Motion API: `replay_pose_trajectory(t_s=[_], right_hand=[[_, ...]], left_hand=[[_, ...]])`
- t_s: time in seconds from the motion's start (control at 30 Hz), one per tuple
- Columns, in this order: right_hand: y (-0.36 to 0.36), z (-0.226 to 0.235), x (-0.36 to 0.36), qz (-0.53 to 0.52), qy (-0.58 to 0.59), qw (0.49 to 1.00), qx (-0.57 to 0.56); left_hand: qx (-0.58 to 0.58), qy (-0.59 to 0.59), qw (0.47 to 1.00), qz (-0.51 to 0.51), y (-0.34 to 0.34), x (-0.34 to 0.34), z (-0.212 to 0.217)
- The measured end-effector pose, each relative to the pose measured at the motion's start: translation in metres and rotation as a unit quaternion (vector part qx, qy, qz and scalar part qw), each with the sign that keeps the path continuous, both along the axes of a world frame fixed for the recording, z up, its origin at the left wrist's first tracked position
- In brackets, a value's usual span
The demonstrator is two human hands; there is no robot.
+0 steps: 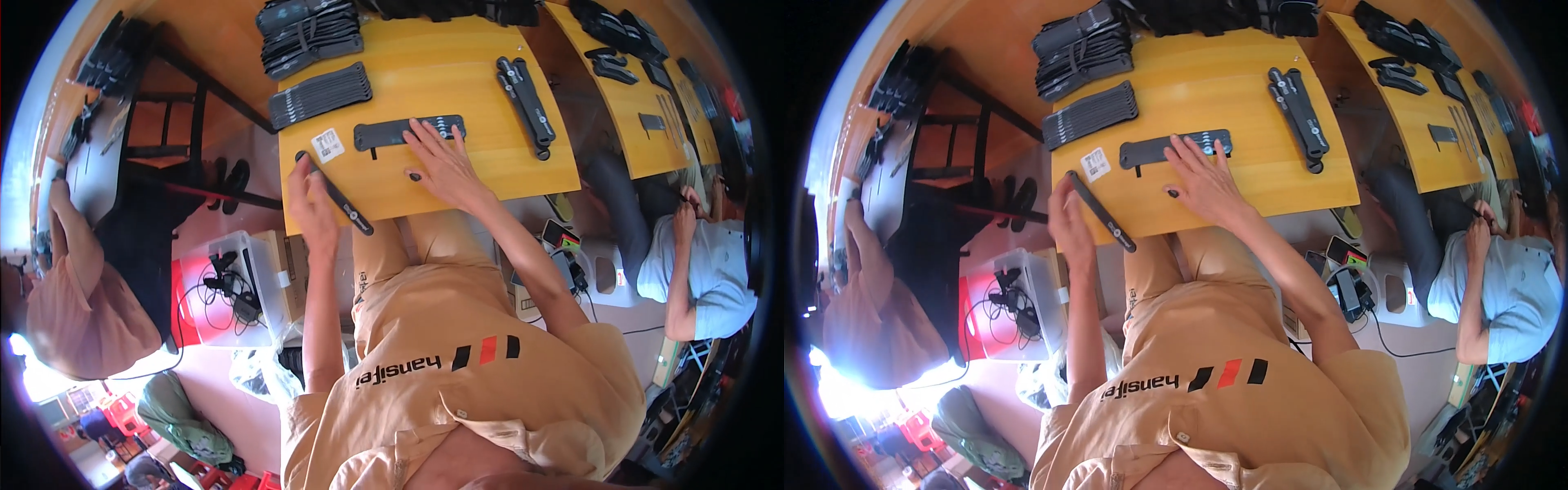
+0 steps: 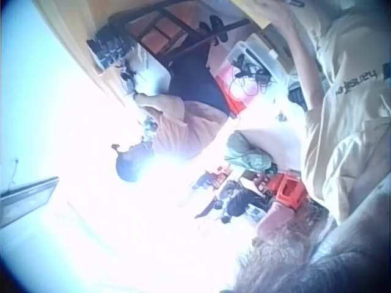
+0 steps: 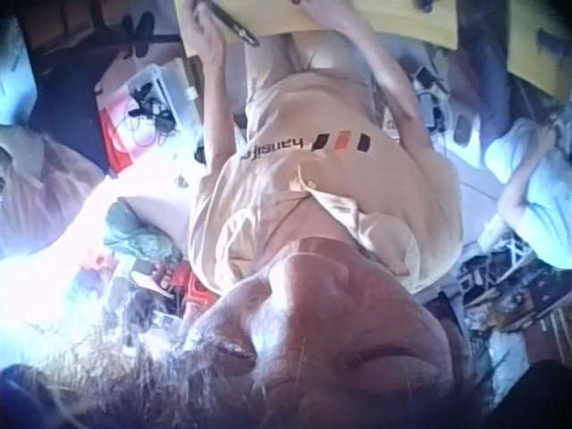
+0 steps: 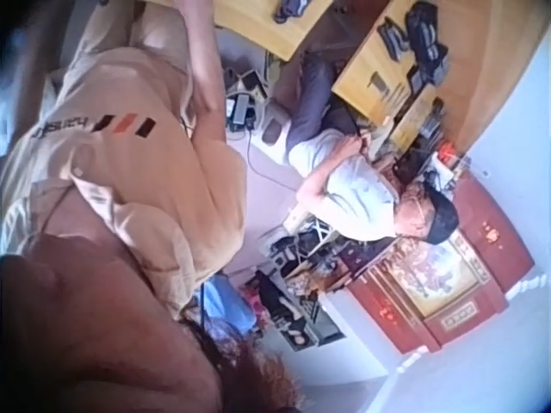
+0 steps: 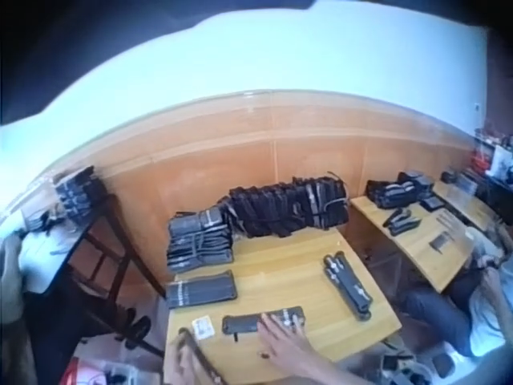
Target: Assembling plastic clips and buckles onto textile webbing straps.
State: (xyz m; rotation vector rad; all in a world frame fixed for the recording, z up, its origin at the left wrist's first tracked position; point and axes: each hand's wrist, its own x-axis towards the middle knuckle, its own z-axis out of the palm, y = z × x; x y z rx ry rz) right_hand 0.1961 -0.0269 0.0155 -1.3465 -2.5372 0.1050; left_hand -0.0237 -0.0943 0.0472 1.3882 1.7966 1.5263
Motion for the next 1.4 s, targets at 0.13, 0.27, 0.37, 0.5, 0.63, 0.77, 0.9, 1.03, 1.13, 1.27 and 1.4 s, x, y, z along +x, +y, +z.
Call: replay_pose_trajectory(t_s=[0.13,0.27,0.37,0.5,0.63,0.77,0.9,1.03,1.13,1.27,1.4], right_hand=[[-0.048,0.019,-0.028,0.068,0.161,0.980,-0.090],[-0.085,0.014,-0.068,0.036,0.167,0.972,-0.161],[-0.086,-0.005,-0.085,0.025,0.137,0.972,-0.189],[-0.083,-0.007,-0.084,0.014,0.201,0.969,-0.140],[-0.086,0.016,-0.068,0.028,0.358,0.881,-0.308],[-0.091,0.030,-0.050,0.029,0.447,0.784,-0.431],[-0.086,0.038,-0.036,0.020,0.507,0.743,-0.436],[-0.082,0.043,-0.029,0.053,0.494,0.776,-0.390],[-0.081,0.049,-0.026,0.063,0.464,0.812,-0.348],[-0.083,0.055,-0.022,0.102,0.459,0.847,-0.249],[-0.083,0.060,-0.018,0.128,0.425,0.877,-0.183]], left_hand=[[-0.021,-0.150,0.983,0.104,-0.054,-0.036,-0.016],[-0.112,-0.399,0.905,0.097,-0.094,-0.042,-0.058],[-0.159,-0.459,0.871,0.077,-0.103,-0.023,-0.066],[-0.190,-0.481,0.856,0.017,-0.095,0.002,-0.056],[-0.177,-0.574,0.797,-0.062,-0.078,0.017,-0.036],[-0.134,-0.583,0.794,-0.104,-0.067,0.024,-0.033],[-0.136,-0.546,0.819,-0.110,-0.063,0.028,-0.005],[-0.142,-0.534,0.826,-0.115,-0.061,0.030,0.000],[-0.148,-0.537,0.823,-0.108,-0.060,0.033,0.005],[-0.144,-0.554,0.815,-0.097,-0.059,0.039,0.007],[-0.137,-0.530,0.831,-0.097,-0.058,0.042,0.005]])
